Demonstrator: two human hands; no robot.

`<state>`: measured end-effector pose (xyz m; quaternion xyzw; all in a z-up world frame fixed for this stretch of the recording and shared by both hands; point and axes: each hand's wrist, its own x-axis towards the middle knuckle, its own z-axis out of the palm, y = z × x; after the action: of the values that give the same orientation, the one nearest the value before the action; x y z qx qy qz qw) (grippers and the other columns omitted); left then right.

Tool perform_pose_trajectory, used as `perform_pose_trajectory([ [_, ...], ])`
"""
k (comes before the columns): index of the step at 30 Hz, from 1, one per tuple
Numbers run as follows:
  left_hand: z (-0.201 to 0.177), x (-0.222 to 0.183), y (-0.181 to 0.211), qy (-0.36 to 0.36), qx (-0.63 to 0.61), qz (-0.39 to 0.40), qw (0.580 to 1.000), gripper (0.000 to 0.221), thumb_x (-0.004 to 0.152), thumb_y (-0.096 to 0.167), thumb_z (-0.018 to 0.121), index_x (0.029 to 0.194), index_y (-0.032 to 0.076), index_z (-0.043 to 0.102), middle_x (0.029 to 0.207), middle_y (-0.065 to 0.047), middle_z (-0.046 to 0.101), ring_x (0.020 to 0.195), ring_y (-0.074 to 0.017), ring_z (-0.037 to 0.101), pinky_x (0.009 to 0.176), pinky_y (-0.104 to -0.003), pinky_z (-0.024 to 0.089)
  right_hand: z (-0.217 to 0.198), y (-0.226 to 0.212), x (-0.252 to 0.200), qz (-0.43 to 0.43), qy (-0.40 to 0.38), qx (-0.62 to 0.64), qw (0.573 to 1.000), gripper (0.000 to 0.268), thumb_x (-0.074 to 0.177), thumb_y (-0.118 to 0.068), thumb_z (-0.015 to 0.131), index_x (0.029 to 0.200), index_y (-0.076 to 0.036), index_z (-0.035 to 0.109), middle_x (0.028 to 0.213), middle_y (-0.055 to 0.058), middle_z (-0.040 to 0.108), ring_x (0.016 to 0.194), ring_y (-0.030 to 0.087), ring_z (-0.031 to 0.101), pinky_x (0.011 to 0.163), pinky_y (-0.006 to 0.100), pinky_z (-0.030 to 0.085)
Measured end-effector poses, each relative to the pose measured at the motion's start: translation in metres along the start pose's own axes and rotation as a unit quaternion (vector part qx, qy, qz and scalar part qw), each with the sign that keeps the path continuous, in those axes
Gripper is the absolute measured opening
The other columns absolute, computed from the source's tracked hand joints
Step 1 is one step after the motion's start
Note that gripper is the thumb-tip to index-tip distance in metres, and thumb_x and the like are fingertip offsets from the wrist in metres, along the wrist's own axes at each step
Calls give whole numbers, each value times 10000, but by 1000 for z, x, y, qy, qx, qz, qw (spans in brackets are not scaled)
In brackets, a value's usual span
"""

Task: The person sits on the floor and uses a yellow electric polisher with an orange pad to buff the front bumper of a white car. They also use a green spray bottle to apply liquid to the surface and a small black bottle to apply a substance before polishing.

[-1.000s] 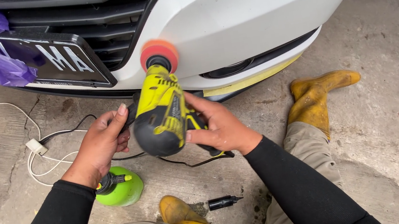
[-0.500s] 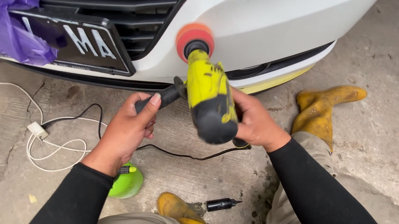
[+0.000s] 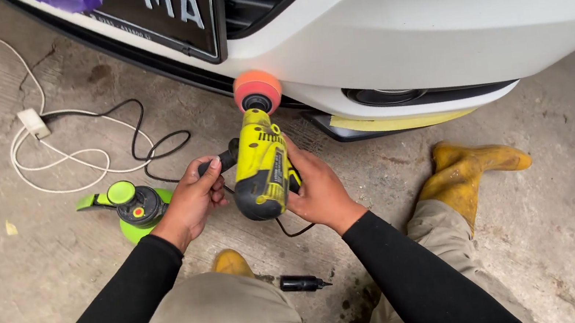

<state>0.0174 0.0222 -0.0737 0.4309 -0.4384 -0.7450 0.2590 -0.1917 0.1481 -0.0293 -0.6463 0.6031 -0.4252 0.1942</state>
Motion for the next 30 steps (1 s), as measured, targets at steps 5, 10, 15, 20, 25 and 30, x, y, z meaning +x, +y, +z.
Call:
perform_pose_trajectory([
  [5,-4,19,-28,34,-167,13,985,360,1041,361,610,1295,121,525,981,-104,604,868,-203,626,858,-395,554,-9,-31,24,101,-109,-105,983,896,885,-232,753,1618,-62,267,1190,344,636,1073,527,661,969,599,527],
  [10,-17,34,-34,55,-208,18,976,293,1066,324,559,1277,122,571,1053,-141,694,922,-256,697,913,-421,566,-4,-47,30,118,-112,-184,969,916,820,-268,657,1630,-118,256,1159,244,627,935,526,682,790,599,586],
  [15,-22,38,-32,60,-230,18,971,282,1085,291,512,1279,100,583,1046,-161,700,915,-281,701,938,-437,559,-9,-72,38,131,-115,-192,966,949,821,-257,658,1635,-57,213,1114,259,602,868,552,680,732,617,597],
  [20,-28,43,-49,36,-219,5,975,281,1060,270,538,1279,100,585,1067,-175,704,934,-302,706,922,-444,559,-2,-73,46,166,-166,-207,950,962,833,-306,658,1641,-61,195,1130,232,605,915,543,689,763,598,593],
  [25,-33,50,-70,27,-217,-14,976,285,1041,254,557,1279,100,587,1083,-185,707,949,-319,710,909,-450,558,6,-53,40,167,-168,-196,952,951,834,-298,663,1637,-63,211,1129,234,604,913,542,688,764,597,594],
  [30,-36,57,-79,14,-208,-26,978,291,1022,238,577,1279,100,588,1099,-195,710,963,-335,713,897,-455,558,-4,-42,32,166,-157,-207,951,968,821,-310,694,1645,-128,221,1158,222,620,942,530,691,794,605,592],
])
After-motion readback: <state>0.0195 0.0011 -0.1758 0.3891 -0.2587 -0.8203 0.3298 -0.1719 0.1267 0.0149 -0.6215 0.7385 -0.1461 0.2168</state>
